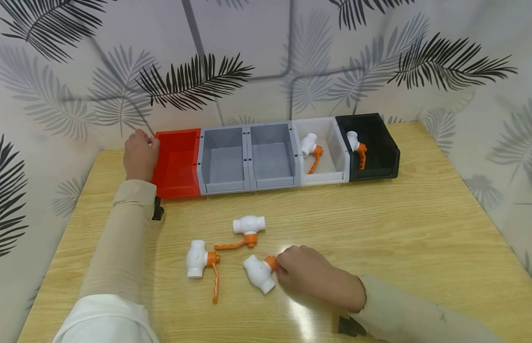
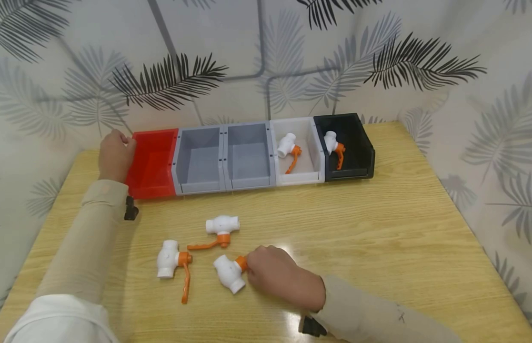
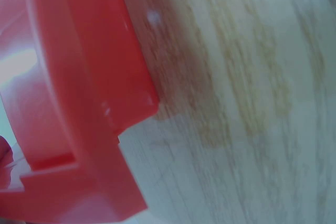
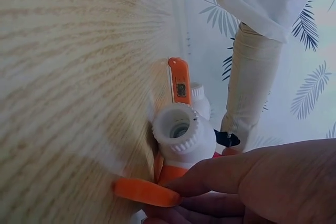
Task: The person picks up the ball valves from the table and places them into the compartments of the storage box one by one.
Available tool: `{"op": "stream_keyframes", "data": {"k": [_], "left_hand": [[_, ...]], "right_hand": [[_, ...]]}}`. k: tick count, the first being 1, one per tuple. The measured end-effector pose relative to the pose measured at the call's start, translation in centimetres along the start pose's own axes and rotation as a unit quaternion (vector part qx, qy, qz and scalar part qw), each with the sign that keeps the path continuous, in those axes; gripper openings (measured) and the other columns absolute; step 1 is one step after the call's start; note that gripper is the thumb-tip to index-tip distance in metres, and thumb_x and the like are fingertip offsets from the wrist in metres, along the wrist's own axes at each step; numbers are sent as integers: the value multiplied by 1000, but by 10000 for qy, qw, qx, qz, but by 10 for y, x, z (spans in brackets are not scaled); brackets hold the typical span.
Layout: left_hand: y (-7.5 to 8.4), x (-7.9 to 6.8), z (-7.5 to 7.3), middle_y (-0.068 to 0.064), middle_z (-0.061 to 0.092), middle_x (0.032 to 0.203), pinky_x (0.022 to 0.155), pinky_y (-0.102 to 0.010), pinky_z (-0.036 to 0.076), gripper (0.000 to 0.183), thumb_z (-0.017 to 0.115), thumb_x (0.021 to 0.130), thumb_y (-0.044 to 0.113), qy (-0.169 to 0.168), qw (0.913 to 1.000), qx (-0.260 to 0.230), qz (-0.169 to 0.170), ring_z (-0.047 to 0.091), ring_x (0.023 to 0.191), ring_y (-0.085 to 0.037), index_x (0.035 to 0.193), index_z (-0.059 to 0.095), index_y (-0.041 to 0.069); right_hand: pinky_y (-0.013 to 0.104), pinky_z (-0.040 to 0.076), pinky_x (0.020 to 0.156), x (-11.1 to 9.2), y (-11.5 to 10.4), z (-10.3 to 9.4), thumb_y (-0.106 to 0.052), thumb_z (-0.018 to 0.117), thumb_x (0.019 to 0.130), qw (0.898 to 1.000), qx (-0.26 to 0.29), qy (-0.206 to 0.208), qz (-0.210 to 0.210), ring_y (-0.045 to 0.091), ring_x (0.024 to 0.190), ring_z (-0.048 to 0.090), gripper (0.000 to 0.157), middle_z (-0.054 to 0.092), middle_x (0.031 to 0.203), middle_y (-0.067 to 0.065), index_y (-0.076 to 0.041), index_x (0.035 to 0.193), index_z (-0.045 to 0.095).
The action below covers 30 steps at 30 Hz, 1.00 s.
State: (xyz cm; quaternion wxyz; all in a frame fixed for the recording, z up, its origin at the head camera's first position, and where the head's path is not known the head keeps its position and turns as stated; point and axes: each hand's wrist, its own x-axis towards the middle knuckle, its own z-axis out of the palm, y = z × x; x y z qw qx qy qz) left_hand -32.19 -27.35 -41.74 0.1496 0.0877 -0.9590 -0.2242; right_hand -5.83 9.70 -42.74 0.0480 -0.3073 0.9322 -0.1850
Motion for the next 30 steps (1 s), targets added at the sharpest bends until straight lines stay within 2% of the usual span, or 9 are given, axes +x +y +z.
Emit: {"op": "stream_keyframes", "data": {"k": [4,13,19,25,30], "left_hand": [[0,-1,0,-15,42,84,62,-43,39,23,35,93,21,-1,10000,0,3,43,75,-32,94,43,0],[1,-2,-1,-15,42,83,61,-44,38,23,34,93,21,43,10000,-30,16,43,74,-33,93,43,0],[3,-2,-1,-15,42,82,61,-44,39,22,35,93,20,93,9999,-53,68,44,74,-33,92,44,0],[2,-3,0,-16,43,83,61,-44,39,23,35,93,20,90,9999,-32,50,44,74,-33,93,44,0],[2,-3,-1,-16,42,82,61,-44,39,23,34,92,20,126,9999,-45,75,44,74,-34,92,44,0]], "right_hand": [[22,27,41,-1,2,-1,-6,60,76,9998,214,23,-36,6,47,28,30,34,52,-7,-16,54,42],[18,29,43,2,7,2,-4,61,81,9951,884,-451,-10,1,47,33,33,36,52,-10,-16,55,45],[17,34,43,0,9,0,-7,63,83,9929,1028,-575,-169,-1,44,40,28,41,51,-11,-15,59,52],[16,34,46,-2,9,0,-8,64,82,9946,812,-453,-455,0,49,37,26,39,55,-12,-15,60,53],[16,35,48,-2,11,-4,-10,64,84,9942,909,-253,-509,1,52,39,20,42,58,-12,-13,66,58]]}}
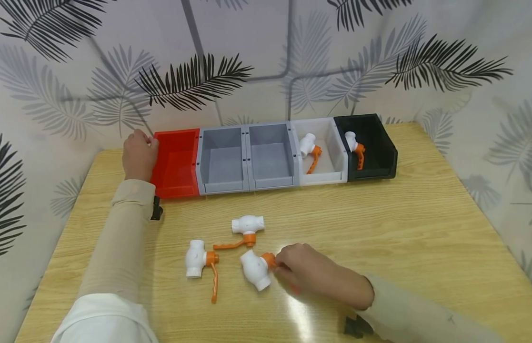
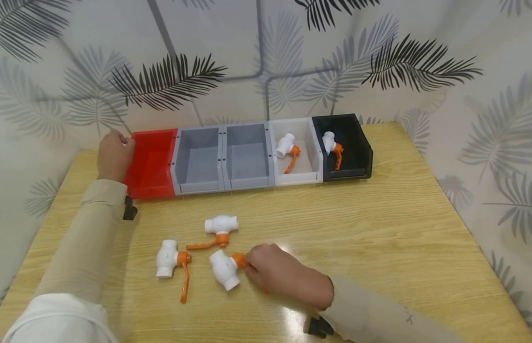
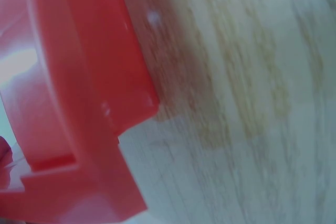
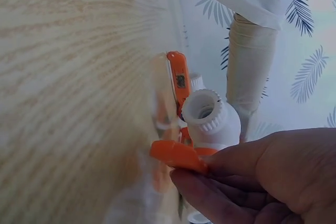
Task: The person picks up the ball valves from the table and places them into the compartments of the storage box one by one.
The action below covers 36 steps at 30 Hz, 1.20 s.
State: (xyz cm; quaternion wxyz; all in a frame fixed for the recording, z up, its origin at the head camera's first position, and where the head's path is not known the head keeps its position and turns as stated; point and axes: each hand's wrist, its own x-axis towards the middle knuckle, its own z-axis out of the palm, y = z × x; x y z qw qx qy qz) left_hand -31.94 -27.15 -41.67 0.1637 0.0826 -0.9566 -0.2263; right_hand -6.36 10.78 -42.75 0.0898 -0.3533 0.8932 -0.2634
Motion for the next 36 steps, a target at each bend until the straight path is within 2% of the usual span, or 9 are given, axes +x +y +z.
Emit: {"op": "stream_keyframes", "data": {"k": [8,16,21,30,36], "left_hand": [[2,0,-1,-17,44,83,64,-45,40,23,35,92,20,-12,10000,4,-32,44,77,-34,92,44,-1],[0,1,1,-16,43,84,62,-44,39,23,34,93,21,-75,9999,-24,-78,44,75,-33,93,44,0],[0,1,-1,-16,44,85,63,-45,39,24,34,92,21,-69,9999,-55,-127,44,77,-34,93,44,-1],[-1,2,-1,-17,45,87,66,-46,40,25,34,93,22,-41,9999,-39,-159,45,78,-35,94,45,-1],[0,3,-1,-17,46,89,68,-45,41,26,34,93,22,-122,9996,-17,-262,46,79,-34,95,45,-1]], "right_hand": [[16,41,52,5,4,-21,-10,65,84,9988,173,435,137,0,56,44,8,53,63,-9,-8,77,67],[20,48,60,14,19,-54,-14,65,85,9893,505,955,980,0,65,58,7,61,68,-12,-9,84,70],[24,48,61,25,34,-67,-15,64,85,9845,440,1174,1227,4,66,58,9,63,70,-8,-9,85,71],[24,48,58,50,57,-74,-13,64,85,9785,356,1620,1229,8,63,59,11,65,70,-1,-5,81,71],[26,47,52,68,71,-75,-13,64,85,9752,501,1764,1241,8,56,58,13,65,68,0,-3,80,70]]}}
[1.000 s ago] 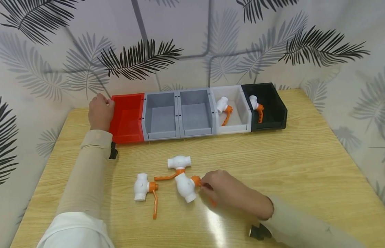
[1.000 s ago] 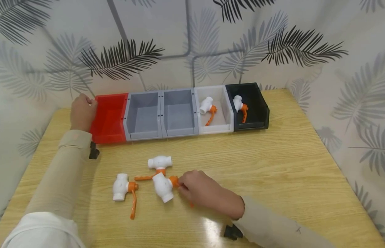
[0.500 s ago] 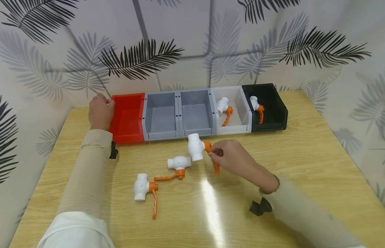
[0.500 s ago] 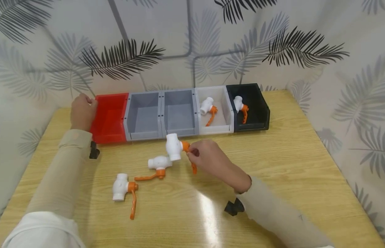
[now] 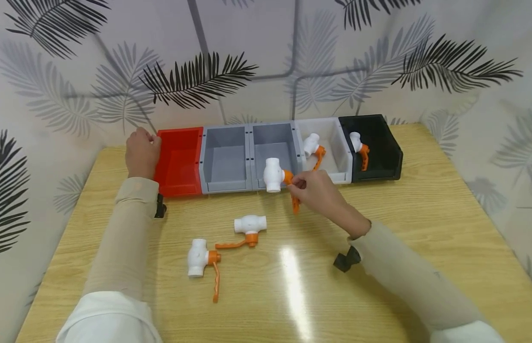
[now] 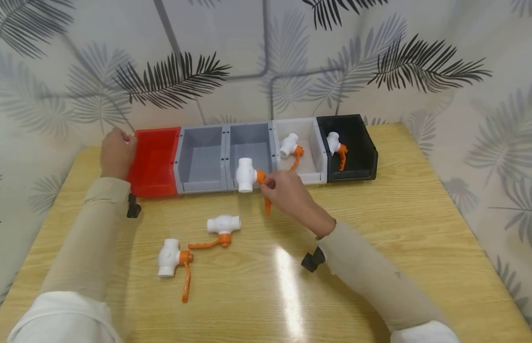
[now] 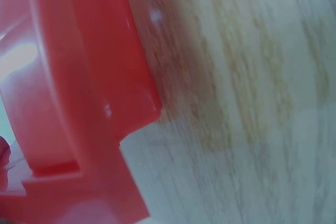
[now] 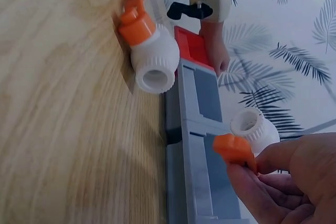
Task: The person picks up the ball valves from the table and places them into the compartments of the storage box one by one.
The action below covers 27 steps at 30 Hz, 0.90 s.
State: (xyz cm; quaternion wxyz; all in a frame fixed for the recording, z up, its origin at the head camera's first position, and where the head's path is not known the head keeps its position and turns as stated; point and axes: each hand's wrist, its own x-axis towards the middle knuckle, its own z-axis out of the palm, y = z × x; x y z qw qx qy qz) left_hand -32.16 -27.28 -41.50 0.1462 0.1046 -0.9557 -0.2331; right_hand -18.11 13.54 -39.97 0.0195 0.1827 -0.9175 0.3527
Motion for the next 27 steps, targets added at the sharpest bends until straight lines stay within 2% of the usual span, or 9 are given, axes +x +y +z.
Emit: {"op": "stream_keyframes", "data": {"k": [5,8,12,14,16,23,27], "left_hand": [[1,0,0,-17,46,89,68,-45,42,26,34,93,23,-38,10000,-1,-32,46,80,-34,96,45,-1],[1,0,1,-17,46,89,68,-45,42,27,34,93,23,-65,10000,9,-52,46,80,-34,96,45,-1],[0,1,1,-17,46,90,70,-45,42,27,34,93,23,-109,9999,35,-102,45,82,-34,97,45,-1],[1,1,2,-17,46,91,71,-45,42,27,34,93,23,-121,9998,49,-134,45,83,-34,97,45,-1],[1,2,2,-17,46,92,72,-45,42,27,34,93,23,-125,9998,69,-168,45,84,-34,98,46,-1],[-1,5,2,-17,47,94,73,-45,43,29,34,93,25,-151,9994,152,-284,46,84,-33,100,46,0],[-2,6,2,-17,47,93,73,-45,43,30,33,94,26,-116,9995,155,-236,46,84,-33,100,47,0]], "right_hand": [[28,48,58,17,4,1,-14,64,85,9997,-141,145,170,13,62,60,14,66,73,4,-2,81,70],[26,45,57,28,7,1,-12,62,85,9989,-345,230,229,14,60,55,15,63,69,4,-2,75,68],[25,30,48,41,9,3,-10,58,86,9975,-593,341,172,13,49,39,28,45,54,0,-7,58,55],[27,23,47,46,9,3,-9,56,86,9967,-688,407,161,14,47,31,35,33,51,0,-8,54,44],[27,21,47,51,8,4,-9,55,86,9956,-771,480,217,15,47,28,37,27,52,0,-9,53,40],[26,21,45,66,1,6,-7,54,85,9913,-1125,578,371,14,45,26,36,25,50,0,-7,53,39],[25,20,42,75,-1,10,-7,52,85,9898,-1210,455,607,13,43,23,35,24,51,0,-7,53,38]]}}
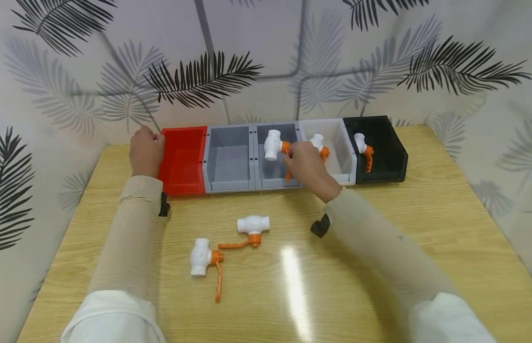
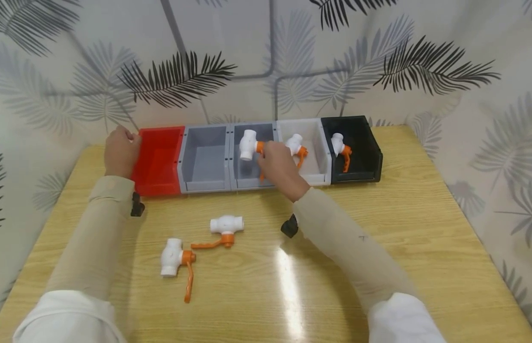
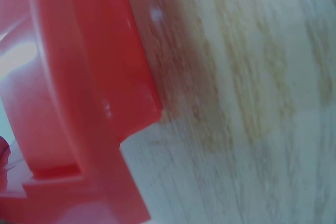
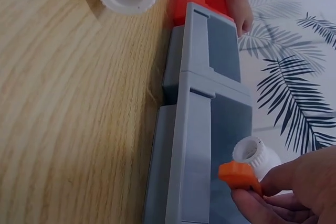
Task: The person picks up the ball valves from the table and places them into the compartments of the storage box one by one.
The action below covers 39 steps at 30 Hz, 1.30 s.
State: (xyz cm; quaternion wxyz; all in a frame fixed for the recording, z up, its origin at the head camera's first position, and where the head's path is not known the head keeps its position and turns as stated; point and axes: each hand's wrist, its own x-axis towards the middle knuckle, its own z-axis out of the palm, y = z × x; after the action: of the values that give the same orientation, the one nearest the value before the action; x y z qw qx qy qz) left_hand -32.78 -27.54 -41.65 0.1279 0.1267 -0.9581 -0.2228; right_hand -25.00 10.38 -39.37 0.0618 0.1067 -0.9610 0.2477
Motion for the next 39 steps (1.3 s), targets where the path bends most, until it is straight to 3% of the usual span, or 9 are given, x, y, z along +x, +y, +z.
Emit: {"op": "stream_keyframes", "data": {"k": [4,9,17,35,39], "left_hand": [[1,-1,0,-17,46,92,71,-45,42,29,33,93,25,-2,10000,-22,54,46,82,-33,99,46,0],[1,-3,-1,-17,45,90,69,-45,41,28,33,93,24,57,9999,-61,93,45,81,-34,98,45,-1],[-2,-3,1,-16,44,88,67,-45,40,27,33,93,23,128,9998,-86,127,45,79,-34,95,45,0],[-1,0,1,-15,43,86,66,-43,38,24,34,92,22,126,9997,-158,138,44,78,-33,94,44,0],[-2,0,2,-15,43,86,66,-43,39,25,34,93,23,106,9998,-145,133,44,78,-33,95,44,0]], "right_hand": [[24,22,39,8,-3,3,-10,53,87,9987,-77,-341,377,13,42,27,37,26,51,-1,-9,53,38],[26,27,42,15,-5,8,-9,56,88,9988,-204,-392,233,14,43,32,41,27,51,-1,-9,51,39],[26,39,44,21,-11,15,-11,57,88,9969,-327,-563,444,16,48,51,28,51,59,6,-5,62,53],[29,39,45,29,-12,21,-9,56,87,9964,-485,-595,362,18,50,50,29,47,58,5,-7,60,48],[28,40,45,29,-14,24,-8,56,88,9960,-575,-602,324,18,50,51,24,52,59,7,-6,64,53]]}}
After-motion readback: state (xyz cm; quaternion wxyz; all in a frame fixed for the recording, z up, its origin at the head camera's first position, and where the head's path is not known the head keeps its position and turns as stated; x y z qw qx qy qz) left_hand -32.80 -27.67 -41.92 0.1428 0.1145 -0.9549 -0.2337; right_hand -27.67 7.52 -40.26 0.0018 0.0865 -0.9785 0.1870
